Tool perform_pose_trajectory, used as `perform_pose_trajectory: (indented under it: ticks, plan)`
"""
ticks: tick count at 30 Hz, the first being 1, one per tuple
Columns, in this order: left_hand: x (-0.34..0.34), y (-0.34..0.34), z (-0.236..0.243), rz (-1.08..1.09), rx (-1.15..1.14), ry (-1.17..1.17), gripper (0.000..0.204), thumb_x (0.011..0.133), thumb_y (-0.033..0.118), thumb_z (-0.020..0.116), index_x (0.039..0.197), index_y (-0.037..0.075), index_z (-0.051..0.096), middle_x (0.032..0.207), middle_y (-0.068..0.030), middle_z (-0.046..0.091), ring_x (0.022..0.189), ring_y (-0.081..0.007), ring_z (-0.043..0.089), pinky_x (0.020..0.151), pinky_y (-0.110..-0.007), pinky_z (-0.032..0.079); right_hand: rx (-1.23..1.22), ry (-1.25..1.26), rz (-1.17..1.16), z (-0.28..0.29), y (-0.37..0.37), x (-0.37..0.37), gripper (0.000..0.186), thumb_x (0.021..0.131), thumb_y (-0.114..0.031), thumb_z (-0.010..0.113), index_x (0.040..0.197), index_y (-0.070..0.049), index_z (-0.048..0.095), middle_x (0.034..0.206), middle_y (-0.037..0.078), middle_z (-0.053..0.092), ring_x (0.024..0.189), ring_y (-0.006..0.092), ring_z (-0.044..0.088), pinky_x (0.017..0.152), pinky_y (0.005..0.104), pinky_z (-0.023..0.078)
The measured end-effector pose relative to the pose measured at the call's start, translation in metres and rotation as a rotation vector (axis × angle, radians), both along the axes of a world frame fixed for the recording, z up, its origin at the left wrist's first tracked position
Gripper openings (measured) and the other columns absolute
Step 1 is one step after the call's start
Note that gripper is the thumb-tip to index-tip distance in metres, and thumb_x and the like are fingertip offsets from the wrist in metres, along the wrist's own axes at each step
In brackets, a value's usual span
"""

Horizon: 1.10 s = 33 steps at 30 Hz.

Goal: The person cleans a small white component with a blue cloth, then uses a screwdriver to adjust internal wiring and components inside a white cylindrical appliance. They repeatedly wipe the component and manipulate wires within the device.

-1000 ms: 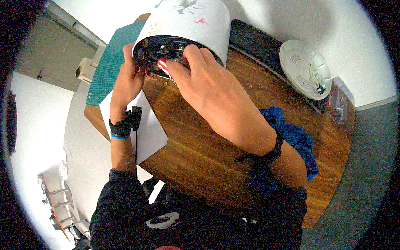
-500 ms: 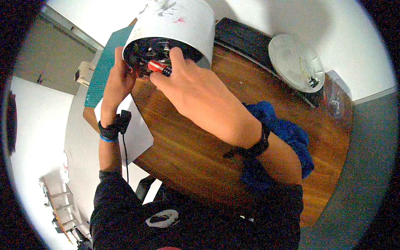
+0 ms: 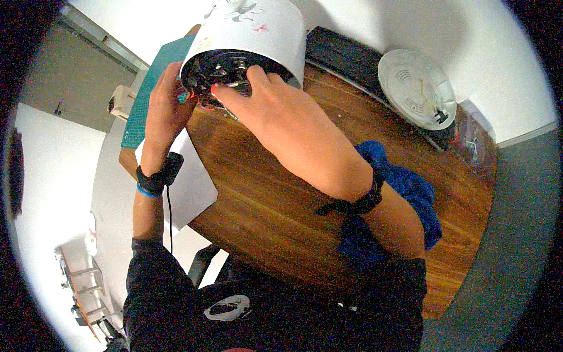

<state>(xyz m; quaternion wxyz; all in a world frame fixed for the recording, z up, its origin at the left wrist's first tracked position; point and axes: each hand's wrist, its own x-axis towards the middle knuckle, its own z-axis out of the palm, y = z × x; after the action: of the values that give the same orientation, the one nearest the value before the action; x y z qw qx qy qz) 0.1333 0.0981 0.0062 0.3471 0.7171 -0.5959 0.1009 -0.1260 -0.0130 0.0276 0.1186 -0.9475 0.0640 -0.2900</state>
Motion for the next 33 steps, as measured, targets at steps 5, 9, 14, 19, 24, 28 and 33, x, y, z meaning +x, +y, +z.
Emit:
perform_pose_trajectory:
  ticks: [5,9,14,19,24,28,33]
  plan:
    - [-0.013,-0.003,0.003,0.060,-0.076,0.065,0.052,0.081,-0.005,0.083,0.125,0.006,0.056,0.119,-0.0179,0.072,0.102,-0.0352,0.076,0.083,-0.040,0.064,-0.017,0.086,0.120,0.000,-0.009,-0.003,0.040,0.098,-0.008,0.059,0.137,-0.012,0.062,0.115,0.024,0.062,0.090,0.0423,0.071,0.082,0.0477,0.060]
    - [-0.008,0.000,-0.003,0.035,-0.079,-0.006,0.045,0.084,-0.005,0.080,0.120,0.005,0.056,0.119,-0.0168,0.073,0.101,-0.0353,0.077,0.080,-0.039,0.064,0.116,0.110,0.147,0.003,-0.002,-0.002,0.035,0.101,-0.015,0.062,0.136,-0.010,0.060,0.119,0.030,0.061,0.095,0.0471,0.071,0.083,0.0507,0.060]
    - [-0.020,0.002,0.006,0.009,-0.078,-0.225,0.030,0.089,-0.006,0.073,0.115,0.003,0.062,0.136,-0.0145,0.071,0.099,-0.0359,0.078,0.078,-0.038,0.065,0.238,0.078,0.153,-0.001,0.002,-0.002,0.030,0.103,-0.024,0.069,0.130,-0.015,0.061,0.115,0.020,0.056,0.094,0.0430,0.069,0.079,0.0506,0.056]
    - [-0.018,0.002,0.003,0.011,-0.078,-0.347,0.028,0.090,-0.005,0.072,0.117,0.003,0.069,0.143,-0.0134,0.068,0.097,-0.0347,0.078,0.078,-0.040,0.066,0.122,0.064,0.044,-0.001,0.006,0.001,0.028,0.101,-0.027,0.071,0.123,-0.012,0.066,0.114,0.020,0.055,0.089,0.0413,0.069,0.078,0.0481,0.057]
    - [-0.013,0.003,0.001,0.052,-0.065,-0.348,0.024,0.090,-0.004,0.073,0.113,0.001,0.072,0.141,-0.0158,0.066,0.095,-0.0340,0.078,0.076,-0.041,0.066,-0.205,-0.058,0.056,0.005,-0.008,0.005,0.021,0.093,-0.014,0.069,0.114,-0.010,0.069,0.112,0.017,0.054,0.098,0.0318,0.067,0.079,0.0414,0.060]
    - [-0.011,0.002,0.001,0.057,-0.008,-0.371,0.019,0.089,-0.003,0.075,0.108,-0.001,0.073,0.138,-0.0172,0.063,0.089,-0.0331,0.077,0.073,-0.042,0.065,-0.321,-0.033,0.042,0.003,-0.003,0.008,0.019,0.088,-0.009,0.066,0.106,-0.010,0.069,0.115,0.015,0.052,0.106,0.0278,0.061,0.080,0.0379,0.060]
    - [-0.007,0.003,0.002,0.045,0.048,-0.416,0.015,0.085,-0.002,0.076,0.100,-0.001,0.074,0.133,-0.0178,0.061,0.082,-0.0335,0.075,0.069,-0.043,0.064,-0.292,-0.038,0.076,0.007,-0.001,0.004,0.015,0.086,-0.010,0.068,0.101,-0.009,0.068,0.114,0.014,0.051,0.103,0.0283,0.060,0.081,0.0374,0.058]
